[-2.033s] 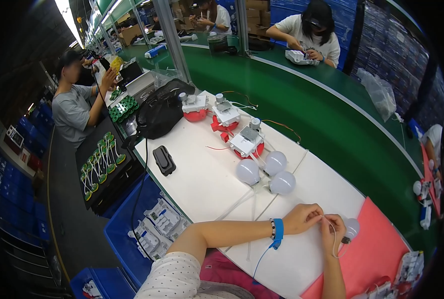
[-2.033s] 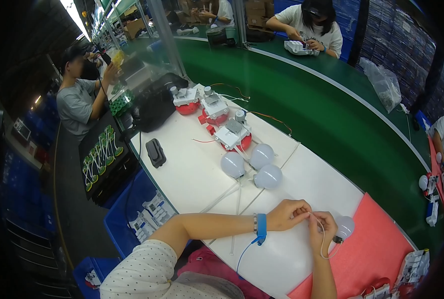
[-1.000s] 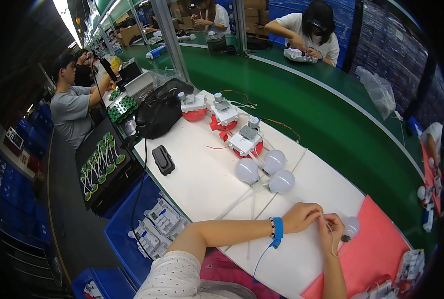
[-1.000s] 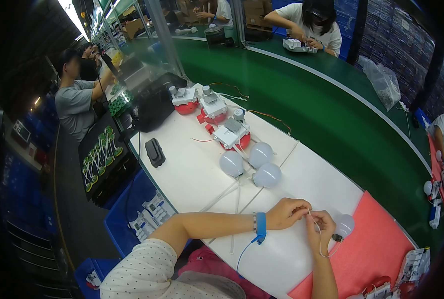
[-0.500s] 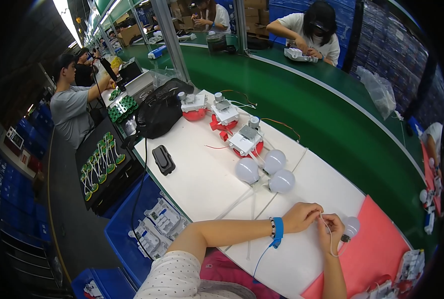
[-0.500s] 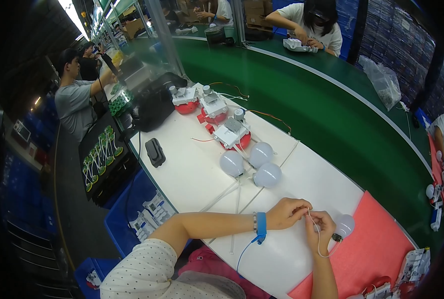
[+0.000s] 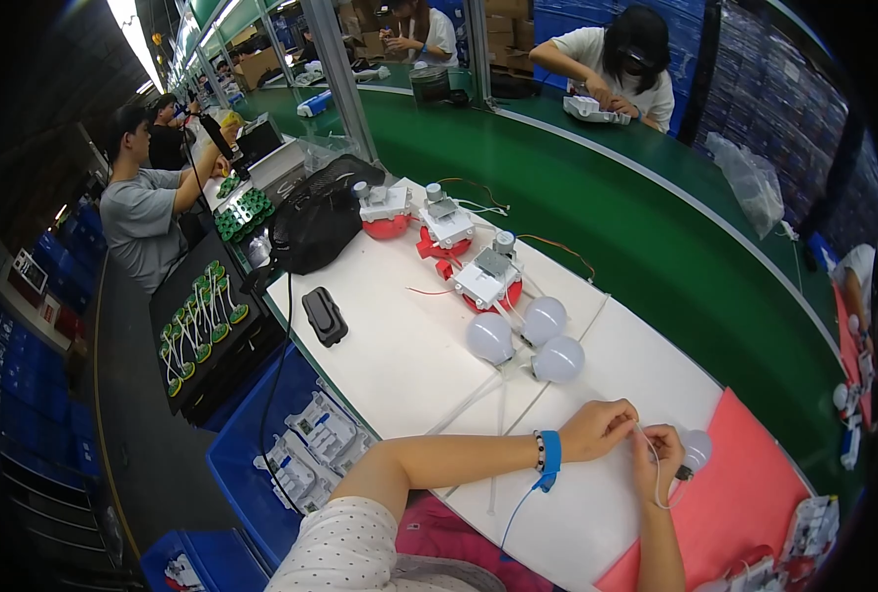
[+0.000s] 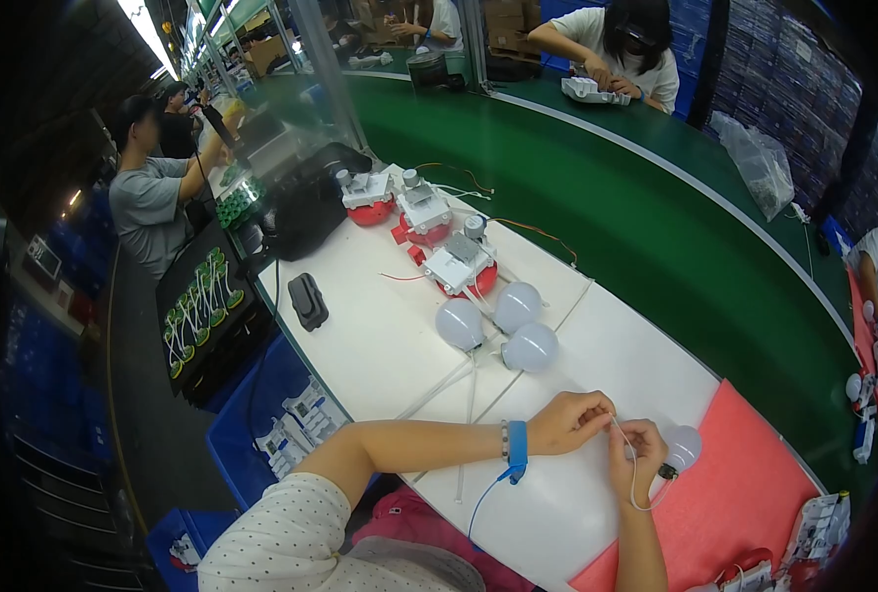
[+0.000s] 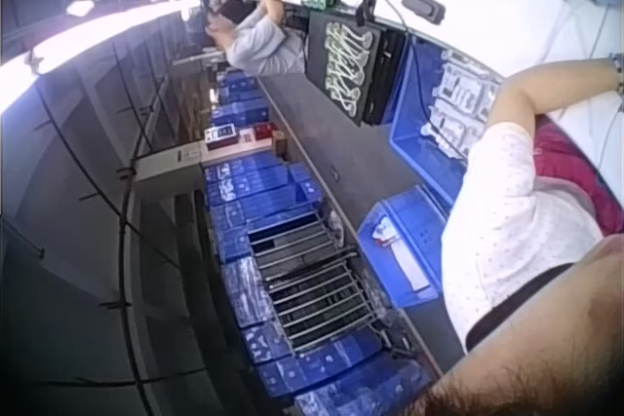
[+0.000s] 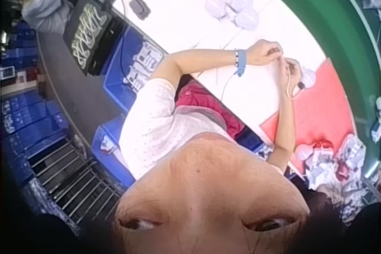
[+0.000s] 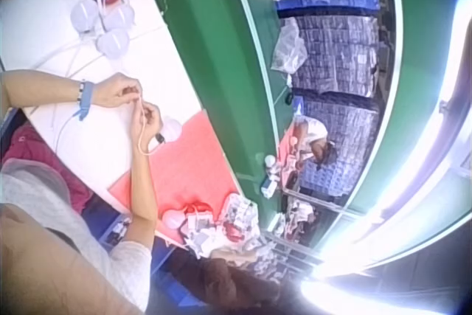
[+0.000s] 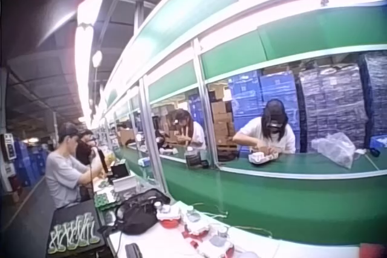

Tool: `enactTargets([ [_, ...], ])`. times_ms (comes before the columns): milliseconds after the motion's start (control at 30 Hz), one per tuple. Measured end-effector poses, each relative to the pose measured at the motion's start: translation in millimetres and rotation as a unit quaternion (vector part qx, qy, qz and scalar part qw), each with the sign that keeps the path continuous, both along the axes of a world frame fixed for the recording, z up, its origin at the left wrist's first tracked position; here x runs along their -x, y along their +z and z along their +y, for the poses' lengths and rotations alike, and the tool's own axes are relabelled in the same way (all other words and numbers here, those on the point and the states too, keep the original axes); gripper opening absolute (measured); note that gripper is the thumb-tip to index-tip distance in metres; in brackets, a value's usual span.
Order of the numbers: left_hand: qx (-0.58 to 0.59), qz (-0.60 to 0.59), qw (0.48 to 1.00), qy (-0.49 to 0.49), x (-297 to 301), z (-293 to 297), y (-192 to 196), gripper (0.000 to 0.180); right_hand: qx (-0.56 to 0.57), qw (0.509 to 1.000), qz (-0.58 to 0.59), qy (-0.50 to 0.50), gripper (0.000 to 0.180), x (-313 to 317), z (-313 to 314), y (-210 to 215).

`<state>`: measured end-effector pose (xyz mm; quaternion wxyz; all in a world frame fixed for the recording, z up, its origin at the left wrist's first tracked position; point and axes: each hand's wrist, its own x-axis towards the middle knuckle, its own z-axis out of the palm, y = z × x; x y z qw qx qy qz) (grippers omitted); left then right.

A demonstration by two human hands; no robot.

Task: Assembling LED light fixtures and connecting wiring on an assembly line.

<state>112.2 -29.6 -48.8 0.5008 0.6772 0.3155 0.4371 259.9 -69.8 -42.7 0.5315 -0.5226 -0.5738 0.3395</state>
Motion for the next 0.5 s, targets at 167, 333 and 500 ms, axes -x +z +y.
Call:
enactTargets([
  [167, 0.008, 0.013, 1.0, -0.007, 1.4, 0.4, 1.3, 0.009, 0.0, 1.0, 0.015, -0.015, 0.013, 0.3, 0.0, -2.1],
  [333, -0.001, 0.008, 1.0, -0.009, 1.7, 0.8, 0.6, 0.009, -0.012, 1.0, -0.01, -0.005, 0.013, -0.5, 0.3, -4.5],
  [500, -0.001, 0.0, 1.0, -0.015, 1.2, 1.0, -0.9, 0.009, 0.009, 1.0, -0.003, -0.004, 0.015, -1.5, -0.6, -5.0],
])
